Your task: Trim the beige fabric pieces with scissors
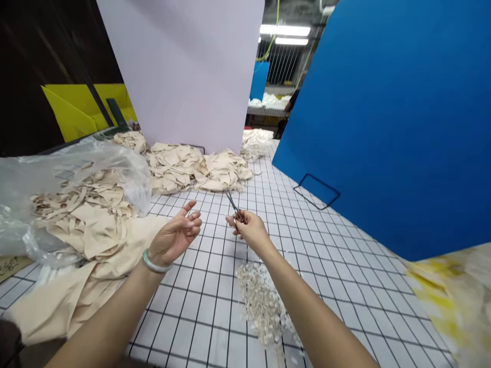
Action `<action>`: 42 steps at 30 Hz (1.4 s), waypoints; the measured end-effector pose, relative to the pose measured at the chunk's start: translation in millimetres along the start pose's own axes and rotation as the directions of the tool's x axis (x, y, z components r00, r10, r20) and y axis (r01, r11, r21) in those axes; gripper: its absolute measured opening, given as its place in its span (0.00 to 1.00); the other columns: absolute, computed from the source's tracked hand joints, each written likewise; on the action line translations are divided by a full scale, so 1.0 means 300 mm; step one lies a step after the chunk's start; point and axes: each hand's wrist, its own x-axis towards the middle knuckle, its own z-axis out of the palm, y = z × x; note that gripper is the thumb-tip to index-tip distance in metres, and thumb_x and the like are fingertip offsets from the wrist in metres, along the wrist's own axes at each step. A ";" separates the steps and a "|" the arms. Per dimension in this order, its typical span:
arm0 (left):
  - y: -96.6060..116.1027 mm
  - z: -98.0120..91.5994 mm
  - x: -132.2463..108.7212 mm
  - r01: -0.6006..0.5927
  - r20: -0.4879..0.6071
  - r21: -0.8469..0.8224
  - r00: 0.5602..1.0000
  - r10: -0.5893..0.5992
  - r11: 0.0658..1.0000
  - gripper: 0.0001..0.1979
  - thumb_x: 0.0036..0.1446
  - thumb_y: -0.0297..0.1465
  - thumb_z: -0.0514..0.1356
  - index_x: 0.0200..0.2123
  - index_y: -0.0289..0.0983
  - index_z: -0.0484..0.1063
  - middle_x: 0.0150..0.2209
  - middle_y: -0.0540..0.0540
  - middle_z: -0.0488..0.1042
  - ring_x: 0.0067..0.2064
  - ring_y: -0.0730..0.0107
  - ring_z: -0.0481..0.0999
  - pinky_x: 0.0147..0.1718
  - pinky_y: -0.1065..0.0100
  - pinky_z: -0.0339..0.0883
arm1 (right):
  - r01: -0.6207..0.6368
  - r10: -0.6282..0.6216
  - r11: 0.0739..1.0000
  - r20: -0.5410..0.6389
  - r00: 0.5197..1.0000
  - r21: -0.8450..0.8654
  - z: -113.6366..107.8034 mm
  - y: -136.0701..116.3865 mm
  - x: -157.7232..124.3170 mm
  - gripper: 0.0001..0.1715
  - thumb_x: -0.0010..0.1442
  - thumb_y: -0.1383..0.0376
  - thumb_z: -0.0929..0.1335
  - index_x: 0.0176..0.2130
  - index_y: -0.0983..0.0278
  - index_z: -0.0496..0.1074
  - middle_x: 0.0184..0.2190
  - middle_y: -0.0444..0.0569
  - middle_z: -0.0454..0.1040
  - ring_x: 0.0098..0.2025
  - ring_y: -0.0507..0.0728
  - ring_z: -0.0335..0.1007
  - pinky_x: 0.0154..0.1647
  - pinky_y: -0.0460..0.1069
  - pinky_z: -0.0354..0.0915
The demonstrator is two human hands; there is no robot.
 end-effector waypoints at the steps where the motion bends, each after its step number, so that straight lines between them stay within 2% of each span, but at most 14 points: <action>1: -0.003 0.012 -0.047 0.080 0.037 -0.188 0.997 -0.074 0.979 0.25 0.46 0.24 0.58 0.50 0.39 0.67 0.35 0.48 0.63 0.29 0.77 0.64 0.25 0.76 0.61 | -0.022 0.020 0.998 0.041 0.999 0.055 0.001 0.016 -0.056 0.24 0.53 0.47 0.72 0.35 0.64 0.71 0.35 0.50 0.77 0.29 0.53 0.73 0.26 0.47 0.64; 3: 0.001 0.041 -0.113 0.237 0.131 -0.522 0.971 -0.197 0.820 0.24 0.45 0.24 0.57 0.49 0.38 0.67 0.34 0.48 0.61 0.29 0.77 0.62 0.23 0.77 0.58 | -0.057 0.033 0.975 0.113 0.993 0.215 0.007 0.034 -0.153 0.25 0.55 0.45 0.72 0.38 0.64 0.70 0.37 0.51 0.77 0.30 0.53 0.73 0.28 0.47 0.65; 6: 0.005 0.087 -0.167 0.350 0.218 -0.646 0.936 -0.276 0.678 0.23 0.46 0.26 0.56 0.49 0.38 0.68 0.34 0.48 0.60 0.29 0.75 0.60 0.22 0.77 0.57 | -0.096 0.016 0.892 0.182 0.983 0.442 0.023 0.054 -0.264 0.24 0.57 0.47 0.73 0.38 0.63 0.68 0.35 0.49 0.76 0.32 0.53 0.73 0.32 0.47 0.66; 13: -0.028 0.156 -0.265 0.345 0.263 -0.508 0.935 -0.240 0.789 0.31 0.43 0.22 0.61 0.53 0.44 0.63 0.35 0.51 0.59 0.30 0.77 0.60 0.27 0.76 0.62 | -0.086 -0.013 0.872 0.197 0.980 0.483 0.050 0.104 -0.430 0.23 0.62 0.46 0.69 0.41 0.63 0.69 0.36 0.48 0.75 0.32 0.53 0.73 0.31 0.48 0.66; 18: -0.062 0.195 -0.342 0.345 0.284 -0.500 0.932 -0.226 0.794 0.30 0.46 0.23 0.63 0.53 0.43 0.63 0.35 0.51 0.60 0.31 0.79 0.64 0.33 0.76 0.67 | 0.071 -0.070 0.857 -0.022 0.997 0.511 0.081 0.088 -0.536 0.21 0.52 0.55 0.77 0.39 0.59 0.69 0.37 0.44 0.72 0.37 0.53 0.72 0.39 0.49 0.70; 21: -0.080 0.217 -0.383 0.244 0.207 -0.448 0.964 -0.166 0.860 0.23 0.52 0.26 0.61 0.52 0.41 0.65 0.36 0.50 0.63 0.32 0.77 0.68 0.36 0.72 0.71 | 0.187 -0.117 0.868 -0.177 0.977 0.461 0.098 0.072 -0.582 0.19 0.50 0.59 0.78 0.36 0.59 0.70 0.36 0.44 0.72 0.41 0.55 0.72 0.48 0.52 0.70; 24: -0.091 0.216 -0.430 -0.127 0.097 -0.044 0.987 0.130 0.991 0.16 0.60 0.25 0.59 0.51 0.42 0.67 0.38 0.48 0.69 0.39 0.70 0.75 0.43 0.64 0.74 | 0.119 -0.071 0.877 -0.118 0.990 0.466 0.092 0.076 -0.604 0.15 0.51 0.58 0.78 0.35 0.61 0.73 0.32 0.45 0.73 0.36 0.55 0.72 0.42 0.52 0.72; 25: -0.092 0.207 -0.447 -0.311 0.147 0.154 0.946 0.289 0.938 0.16 0.61 0.24 0.59 0.51 0.42 0.68 0.40 0.47 0.72 0.43 0.67 0.77 0.46 0.60 0.74 | 0.064 -0.041 0.855 -0.056 0.998 0.514 0.084 0.082 -0.608 0.14 0.53 0.57 0.77 0.35 0.61 0.74 0.31 0.45 0.74 0.34 0.55 0.73 0.40 0.52 0.72; 27: -0.088 0.178 -0.479 -0.644 0.403 0.424 0.764 0.504 0.636 0.18 0.60 0.22 0.60 0.53 0.41 0.70 0.46 0.42 0.77 0.51 0.60 0.78 0.54 0.53 0.71 | -0.058 0.006 0.783 0.086 0.996 0.619 0.065 0.098 -0.615 0.14 0.54 0.55 0.76 0.35 0.62 0.75 0.29 0.45 0.74 0.32 0.54 0.73 0.36 0.51 0.73; 29: -0.076 0.144 -0.502 -0.827 0.663 0.452 0.562 0.493 0.335 0.20 0.59 0.22 0.61 0.55 0.38 0.70 0.51 0.38 0.79 0.57 0.54 0.77 0.60 0.49 0.68 | -0.153 0.018 0.726 0.203 0.979 0.671 0.044 0.114 -0.627 0.15 0.54 0.55 0.76 0.34 0.63 0.75 0.27 0.43 0.74 0.30 0.53 0.73 0.35 0.50 0.74; 31: -0.057 0.116 -0.512 -0.895 0.793 0.402 0.446 0.414 0.194 0.20 0.59 0.23 0.61 0.55 0.35 0.71 0.53 0.37 0.78 0.59 0.53 0.75 0.61 0.50 0.68 | -0.195 0.005 0.718 0.275 0.961 0.668 0.028 0.127 -0.641 0.15 0.53 0.56 0.76 0.34 0.64 0.75 0.27 0.43 0.74 0.30 0.53 0.73 0.36 0.50 0.74; 37: 0.005 0.104 -0.500 -0.957 0.917 0.287 0.285 0.277 0.035 0.09 0.61 0.25 0.62 0.45 0.31 0.76 0.49 0.38 0.81 0.59 0.56 0.76 0.64 0.60 0.66 | -0.151 -0.030 0.777 0.276 0.961 0.611 0.006 0.123 -0.669 0.13 0.56 0.56 0.75 0.34 0.63 0.75 0.30 0.44 0.75 0.32 0.53 0.75 0.39 0.50 0.74; 39: 0.016 0.110 -0.498 -0.960 0.931 0.275 0.279 0.236 0.049 0.08 0.63 0.25 0.61 0.43 0.32 0.77 0.47 0.40 0.82 0.59 0.57 0.75 0.64 0.61 0.66 | -0.104 -0.047 0.834 0.257 0.965 0.543 -0.011 0.114 -0.669 0.15 0.57 0.54 0.74 0.33 0.63 0.74 0.29 0.44 0.74 0.33 0.53 0.74 0.40 0.51 0.73; 42: 0.019 0.112 -0.506 -0.947 0.932 0.302 0.318 0.177 0.113 0.11 0.63 0.24 0.60 0.49 0.34 0.76 0.51 0.41 0.81 0.62 0.56 0.72 0.67 0.57 0.61 | 0.008 -0.083 0.953 0.235 0.968 0.303 -0.054 0.111 -0.677 0.18 0.58 0.50 0.72 0.32 0.62 0.72 0.28 0.45 0.73 0.33 0.55 0.72 0.38 0.51 0.70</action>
